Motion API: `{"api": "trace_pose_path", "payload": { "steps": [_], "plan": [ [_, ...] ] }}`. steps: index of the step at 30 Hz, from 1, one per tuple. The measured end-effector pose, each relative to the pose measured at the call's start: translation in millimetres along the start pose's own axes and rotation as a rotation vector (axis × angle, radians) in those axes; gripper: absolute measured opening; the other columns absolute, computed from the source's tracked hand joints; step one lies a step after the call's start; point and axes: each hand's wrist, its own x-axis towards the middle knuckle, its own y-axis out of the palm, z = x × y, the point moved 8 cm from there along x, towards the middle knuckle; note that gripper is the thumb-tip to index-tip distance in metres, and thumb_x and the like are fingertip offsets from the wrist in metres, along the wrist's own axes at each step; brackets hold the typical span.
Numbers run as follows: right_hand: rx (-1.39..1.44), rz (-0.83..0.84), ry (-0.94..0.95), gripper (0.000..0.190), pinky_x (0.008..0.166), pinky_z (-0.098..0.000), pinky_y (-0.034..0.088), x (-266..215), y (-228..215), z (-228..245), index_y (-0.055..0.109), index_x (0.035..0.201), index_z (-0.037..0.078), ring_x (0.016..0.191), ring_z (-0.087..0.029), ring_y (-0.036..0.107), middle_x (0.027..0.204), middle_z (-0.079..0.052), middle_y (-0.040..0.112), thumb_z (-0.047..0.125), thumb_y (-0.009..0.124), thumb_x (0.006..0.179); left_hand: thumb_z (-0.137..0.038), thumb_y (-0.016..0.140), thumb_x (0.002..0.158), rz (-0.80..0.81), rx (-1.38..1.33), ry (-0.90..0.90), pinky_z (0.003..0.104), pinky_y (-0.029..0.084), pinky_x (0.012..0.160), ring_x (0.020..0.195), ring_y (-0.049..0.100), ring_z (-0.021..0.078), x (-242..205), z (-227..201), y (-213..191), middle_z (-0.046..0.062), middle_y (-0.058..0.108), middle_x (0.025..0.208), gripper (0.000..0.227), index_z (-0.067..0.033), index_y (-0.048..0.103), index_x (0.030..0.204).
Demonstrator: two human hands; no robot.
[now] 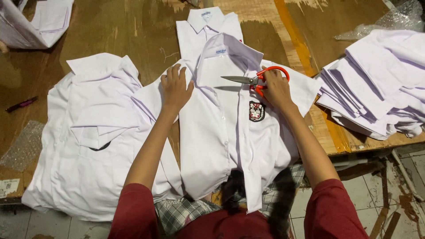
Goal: Trimming loose threads from white school shirts using scissors on a wooden table.
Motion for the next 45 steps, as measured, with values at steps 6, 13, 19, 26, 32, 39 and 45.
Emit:
{"api": "trace_pose_path", "payload": {
  "steps": [6, 13, 19, 26, 32, 39, 45],
  "plan": [
    [0.033, 0.065, -0.01, 0.049, 0.084, -0.0493, 0.054, 24, 36, -4, 0.053, 0.112, 0.012, 0.11, -0.033, 0.063, 0.105, -0.008, 0.066, 0.015, 0.086, 0.075, -0.054, 0.058, 0.1, 0.133, -0.035, -0.056, 0.048, 0.044, 0.09, 0.11, 0.053, 0.0235, 9, -1, 42, 0.007, 0.056, 0.114, 0.059, -0.008, 0.053, 0.137],
    [0.011, 0.069, -0.003, 0.046, 0.081, -0.0458, 0.056, 30, 40, 2, 0.05, 0.11, 0.015, 0.099, -0.029, 0.067, 0.096, -0.004, 0.065, 0.016, 0.084, 0.077, -0.033, 0.061, 0.097, -0.038, 0.139, 0.083, 0.036, 0.046, 0.067, 0.084, 0.057, 0.014, 16, 5, 108, -0.008, 0.048, 0.085, 0.016, -0.0193, 0.055, 0.103],
    [-0.053, -0.102, -0.093, 0.053, 0.074, -0.0441, 0.057, 42, 17, 16, 0.052, 0.108, 0.01, 0.09, -0.032, 0.067, 0.096, -0.009, 0.061, 0.014, 0.089, 0.07, -0.025, 0.054, 0.105, -0.287, 0.138, 0.225, 0.023, 0.054, 0.058, 0.063, 0.065, 0.0104, 26, -23, 39, -0.006, 0.049, 0.079, 0.013, -0.0149, 0.049, 0.097],
    [-0.158, -0.441, -0.229, 0.056, 0.067, -0.0366, 0.055, 56, -33, 34, 0.056, 0.105, 0.009, 0.079, -0.029, 0.065, 0.091, -0.009, 0.055, 0.023, 0.094, 0.067, -0.027, 0.056, 0.107, -0.536, 0.112, 0.213, 0.019, 0.057, 0.056, 0.061, 0.066, 0.0095, 50, -36, -34, -0.006, 0.05, 0.084, 0.016, -0.014, 0.052, 0.099],
    [-0.136, -0.533, -0.225, 0.045, 0.063, -0.0366, 0.046, 92, -76, 42, 0.055, 0.103, 0.005, 0.075, -0.028, 0.058, 0.094, -0.012, 0.055, 0.022, 0.09, 0.079, -0.025, 0.066, 0.103, -0.732, 0.138, 0.157, 0.025, 0.051, 0.047, 0.057, 0.057, 0.0124, 88, -28, -65, -0.003, 0.051, 0.088, 0.018, -0.0147, 0.053, 0.095],
    [-0.127, -0.436, -0.136, 0.049, 0.043, -0.0374, 0.038, 130, -43, 23, 0.05, 0.097, 0.008, 0.066, -0.025, 0.055, 0.091, -0.01, 0.059, 0.01, 0.09, 0.07, -0.03, 0.073, 0.098, -0.67, 0.328, 0.143, 0.028, 0.046, 0.056, 0.072, 0.05, 0.0131, 113, -20, -38, -0.005, 0.05, 0.085, 0.025, -0.0195, 0.051, 0.09],
    [-0.144, -0.27, -0.092, 0.052, 0.069, -0.0382, 0.059, 102, 14, 21, 0.052, 0.11, 0.013, 0.087, -0.024, 0.07, 0.097, -0.003, 0.061, 0.021, 0.089, 0.074, -0.031, 0.064, 0.093, -0.538, 0.409, 0.113, 0.031, 0.039, 0.061, 0.07, 0.049, 0.0131, 90, 11, 67, -0.007, 0.045, 0.079, 0.013, -0.0201, 0.057, 0.093]
  ]
}}
